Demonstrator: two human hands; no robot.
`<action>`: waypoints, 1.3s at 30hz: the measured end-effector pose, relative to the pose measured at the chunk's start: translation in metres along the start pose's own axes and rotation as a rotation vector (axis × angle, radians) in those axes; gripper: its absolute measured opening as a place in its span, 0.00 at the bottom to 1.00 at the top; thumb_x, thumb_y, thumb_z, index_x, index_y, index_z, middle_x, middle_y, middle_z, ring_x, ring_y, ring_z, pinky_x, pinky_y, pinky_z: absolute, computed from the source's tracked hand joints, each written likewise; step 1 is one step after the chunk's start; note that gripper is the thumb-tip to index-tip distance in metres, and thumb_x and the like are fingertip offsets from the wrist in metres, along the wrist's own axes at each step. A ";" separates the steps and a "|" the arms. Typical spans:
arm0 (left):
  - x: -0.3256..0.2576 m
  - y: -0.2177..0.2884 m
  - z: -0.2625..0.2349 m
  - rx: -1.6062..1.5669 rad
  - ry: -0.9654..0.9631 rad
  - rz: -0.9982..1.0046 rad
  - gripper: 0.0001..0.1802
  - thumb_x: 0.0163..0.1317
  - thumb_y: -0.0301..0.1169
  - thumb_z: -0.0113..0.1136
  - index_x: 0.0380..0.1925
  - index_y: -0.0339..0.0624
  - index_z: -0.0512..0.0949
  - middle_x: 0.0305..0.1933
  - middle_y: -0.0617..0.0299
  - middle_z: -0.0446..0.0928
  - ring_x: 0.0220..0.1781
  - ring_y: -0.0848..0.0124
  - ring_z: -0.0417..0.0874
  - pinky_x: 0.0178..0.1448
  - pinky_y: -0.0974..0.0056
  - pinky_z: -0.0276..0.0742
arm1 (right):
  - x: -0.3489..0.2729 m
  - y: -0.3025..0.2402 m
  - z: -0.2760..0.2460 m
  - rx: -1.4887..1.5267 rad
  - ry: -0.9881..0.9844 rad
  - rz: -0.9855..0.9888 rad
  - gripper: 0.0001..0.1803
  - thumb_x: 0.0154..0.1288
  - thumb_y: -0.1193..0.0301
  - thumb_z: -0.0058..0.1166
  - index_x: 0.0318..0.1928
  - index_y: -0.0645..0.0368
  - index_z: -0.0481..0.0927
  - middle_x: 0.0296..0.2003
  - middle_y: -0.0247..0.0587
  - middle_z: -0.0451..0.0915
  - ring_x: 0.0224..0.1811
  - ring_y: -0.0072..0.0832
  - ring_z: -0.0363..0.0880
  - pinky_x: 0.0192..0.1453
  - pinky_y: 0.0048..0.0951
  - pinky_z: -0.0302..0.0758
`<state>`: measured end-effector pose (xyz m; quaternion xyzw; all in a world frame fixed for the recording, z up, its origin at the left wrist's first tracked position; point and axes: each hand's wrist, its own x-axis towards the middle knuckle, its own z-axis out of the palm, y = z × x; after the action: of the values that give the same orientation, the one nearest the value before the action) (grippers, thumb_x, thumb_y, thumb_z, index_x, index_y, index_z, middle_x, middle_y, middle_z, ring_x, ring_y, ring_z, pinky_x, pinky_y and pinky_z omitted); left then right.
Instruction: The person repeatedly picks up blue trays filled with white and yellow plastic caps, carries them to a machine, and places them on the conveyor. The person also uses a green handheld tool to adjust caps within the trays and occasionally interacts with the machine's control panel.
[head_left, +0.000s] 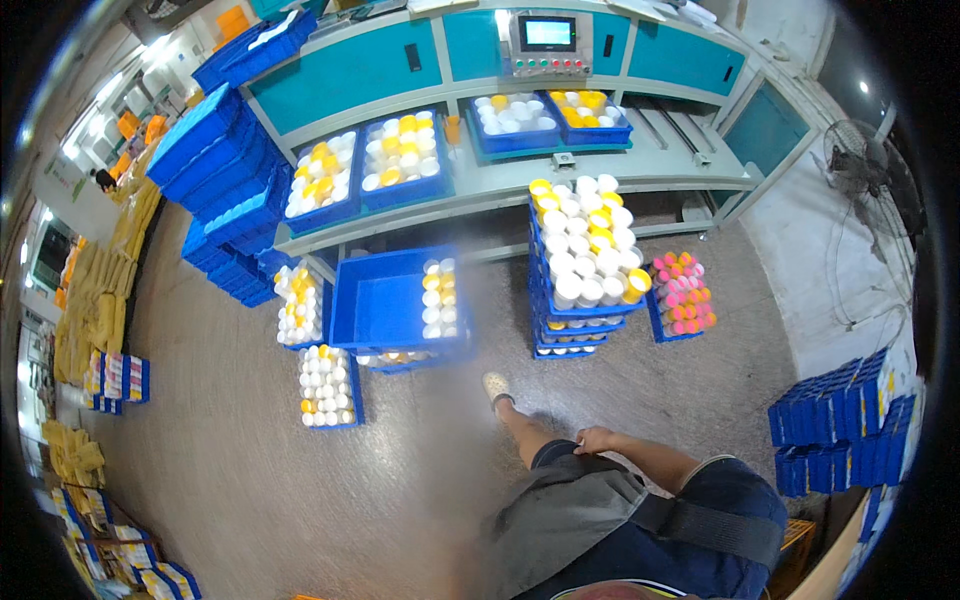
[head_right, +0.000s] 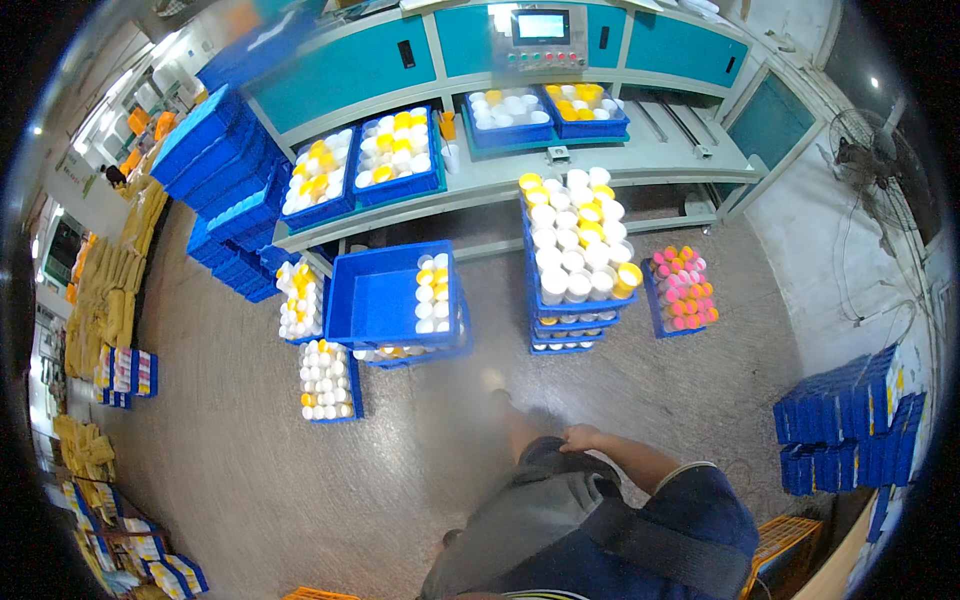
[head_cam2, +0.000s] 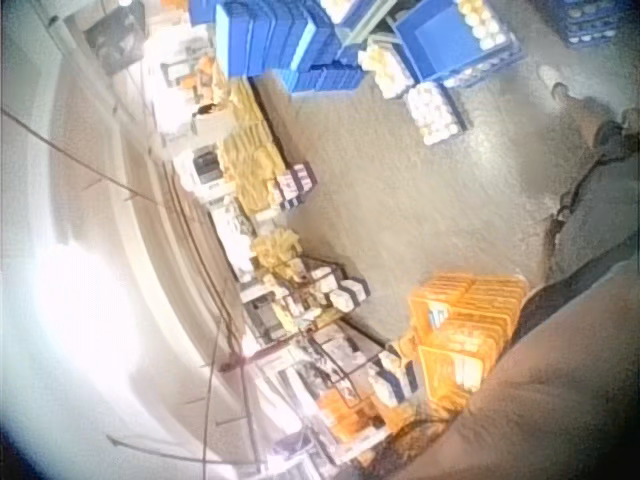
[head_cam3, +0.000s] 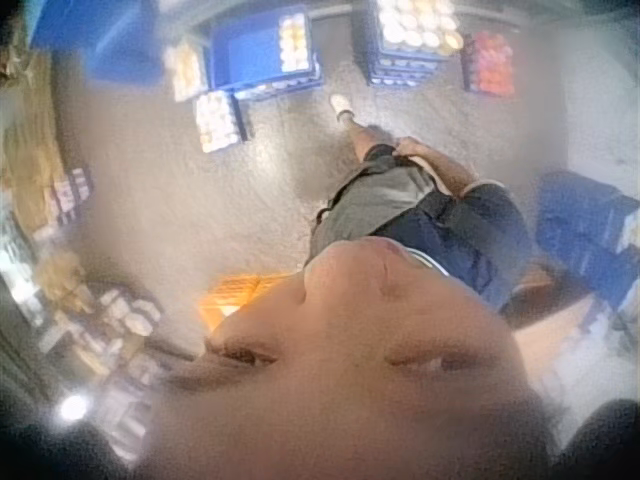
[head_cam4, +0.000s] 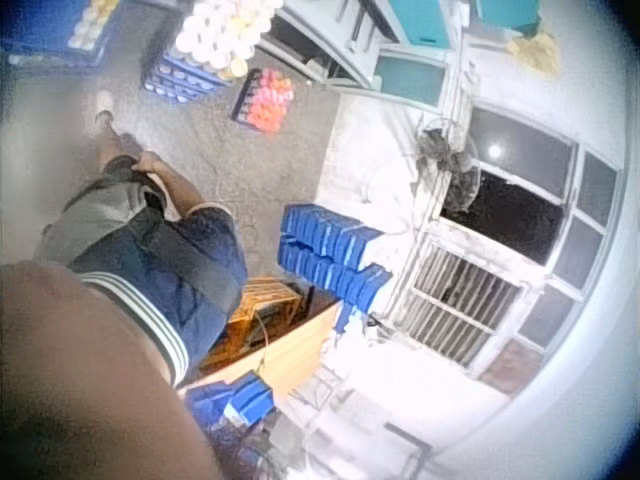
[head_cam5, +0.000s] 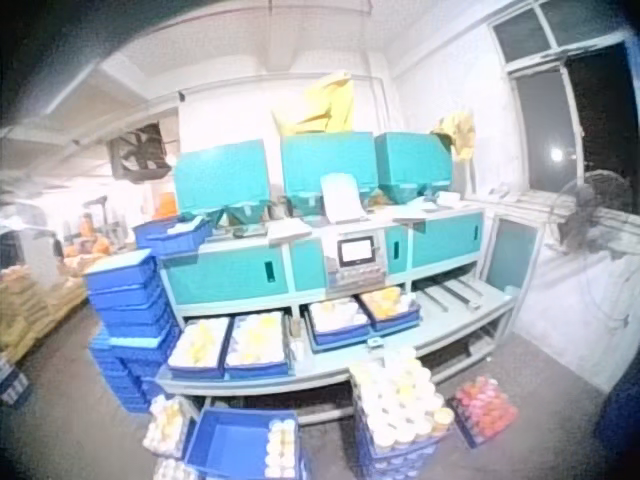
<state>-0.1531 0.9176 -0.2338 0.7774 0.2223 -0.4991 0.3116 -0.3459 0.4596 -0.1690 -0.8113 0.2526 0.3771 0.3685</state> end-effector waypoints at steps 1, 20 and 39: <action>0.009 0.023 -0.005 -0.030 -0.022 0.006 0.16 0.64 0.37 0.57 0.46 0.40 0.79 0.42 0.55 0.81 0.43 0.64 0.81 0.46 0.57 0.77 | 0.024 -0.007 -0.017 0.108 -0.068 0.054 0.32 0.58 0.46 0.61 0.54 0.56 0.80 0.44 0.50 0.84 0.45 0.44 0.83 0.52 0.42 0.77; 0.182 0.666 -0.259 0.286 0.723 0.803 0.26 0.65 0.39 0.57 0.55 0.29 0.72 0.61 0.35 0.69 0.64 0.41 0.68 0.68 0.48 0.64 | 0.344 -0.435 -0.501 0.051 0.616 -0.382 0.14 0.63 0.64 0.56 0.47 0.56 0.82 0.43 0.49 0.84 0.48 0.46 0.82 0.54 0.44 0.77; 0.226 1.001 -0.285 0.469 0.899 1.509 0.32 0.56 0.40 0.61 0.59 0.34 0.69 0.67 0.43 0.64 0.73 0.46 0.60 0.75 0.41 0.51 | 0.604 -0.627 -0.793 -0.582 0.796 0.109 0.13 0.65 0.70 0.48 0.43 0.53 0.86 0.37 0.42 0.87 0.43 0.38 0.86 0.43 0.36 0.81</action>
<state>0.7764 0.4190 -0.0901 0.8814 -0.3524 0.1552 0.2735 0.7776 0.1316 -0.0433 -0.9471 0.3003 0.1118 -0.0185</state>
